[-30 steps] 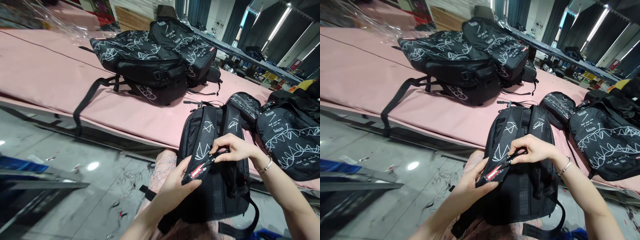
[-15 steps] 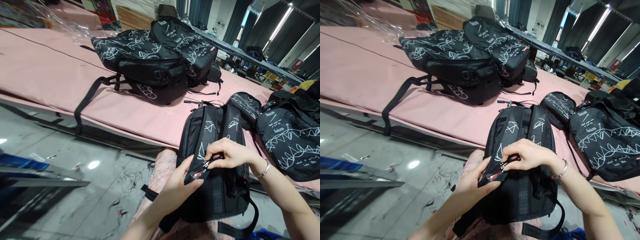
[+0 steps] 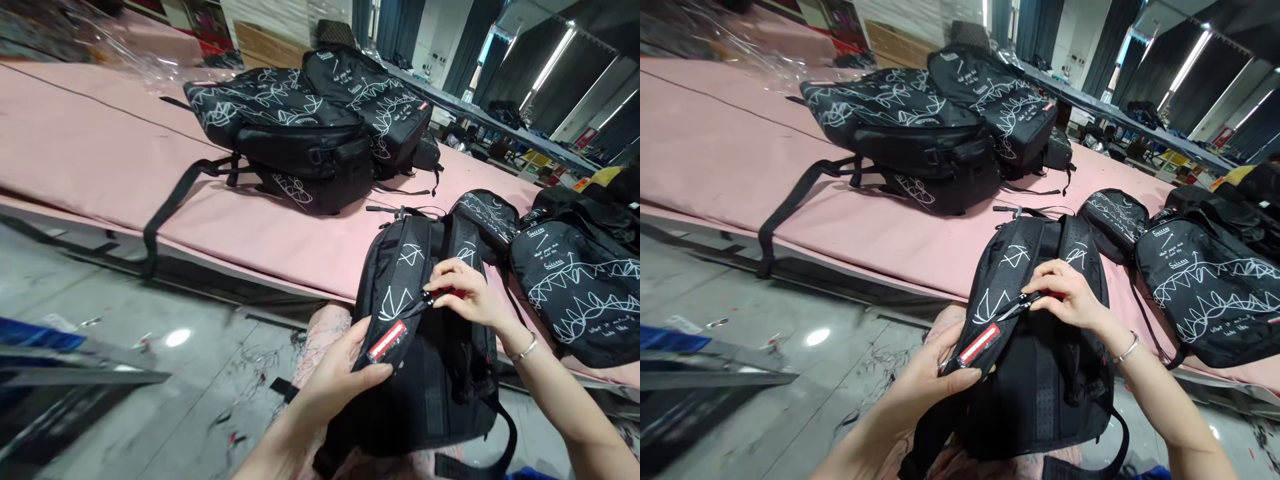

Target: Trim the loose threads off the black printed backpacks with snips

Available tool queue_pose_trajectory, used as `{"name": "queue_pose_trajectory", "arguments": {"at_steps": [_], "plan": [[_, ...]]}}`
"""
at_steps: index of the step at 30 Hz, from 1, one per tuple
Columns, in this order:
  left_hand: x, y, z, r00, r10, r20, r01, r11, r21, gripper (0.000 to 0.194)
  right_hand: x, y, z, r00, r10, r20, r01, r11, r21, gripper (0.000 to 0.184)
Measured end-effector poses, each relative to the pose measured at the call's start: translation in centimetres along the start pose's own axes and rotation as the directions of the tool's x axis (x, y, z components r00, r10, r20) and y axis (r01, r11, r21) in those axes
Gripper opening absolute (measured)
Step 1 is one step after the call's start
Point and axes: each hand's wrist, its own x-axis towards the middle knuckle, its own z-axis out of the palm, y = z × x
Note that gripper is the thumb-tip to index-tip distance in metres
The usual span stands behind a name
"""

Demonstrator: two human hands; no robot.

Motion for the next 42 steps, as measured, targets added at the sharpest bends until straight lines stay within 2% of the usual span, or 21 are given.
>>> {"name": "queue_pose_trajectory", "arguments": {"at_steps": [5, 11, 17, 26, 33, 42], "plan": [[0.1, 0.1, 0.3, 0.999, -0.032, 0.034, 0.035, 0.995, -0.091, 0.050, -1.1, 0.3, 0.0, 0.999, -0.013, 0.031, 0.013, 1.000, 0.023, 0.013], [0.4, -0.1, 0.5, 0.998, -0.037, 0.043, 0.042, 0.993, -0.106, 0.051, -0.7, -0.3, 0.7, 0.994, -0.099, 0.052, 0.100, 0.995, -0.014, 0.013], [0.3, 0.0, 0.6, 0.998, -0.035, 0.045, 0.039, 0.993, -0.108, 0.052, -0.4, -0.1, 0.5, 0.985, -0.154, 0.081, 0.159, 0.986, -0.052, 0.012], [0.5, -0.1, 0.8, 1.000, -0.015, 0.011, 0.015, 1.000, -0.011, 0.053, -0.3, -0.3, 0.2, 0.974, -0.158, 0.162, 0.167, 0.985, -0.043, 0.016], [0.3, 0.3, 0.6, 0.999, -0.019, 0.027, 0.018, 0.998, 0.052, 0.049, -0.2, -0.3, -0.7, 0.985, -0.133, 0.110, 0.137, 0.990, -0.030, 0.015], [0.3, 0.2, 0.8, 0.999, -0.036, 0.012, 0.035, 0.995, 0.095, 0.054, 0.3, -0.8, -0.1, 0.967, -0.167, 0.193, 0.176, 0.984, -0.034, 0.018]]}}
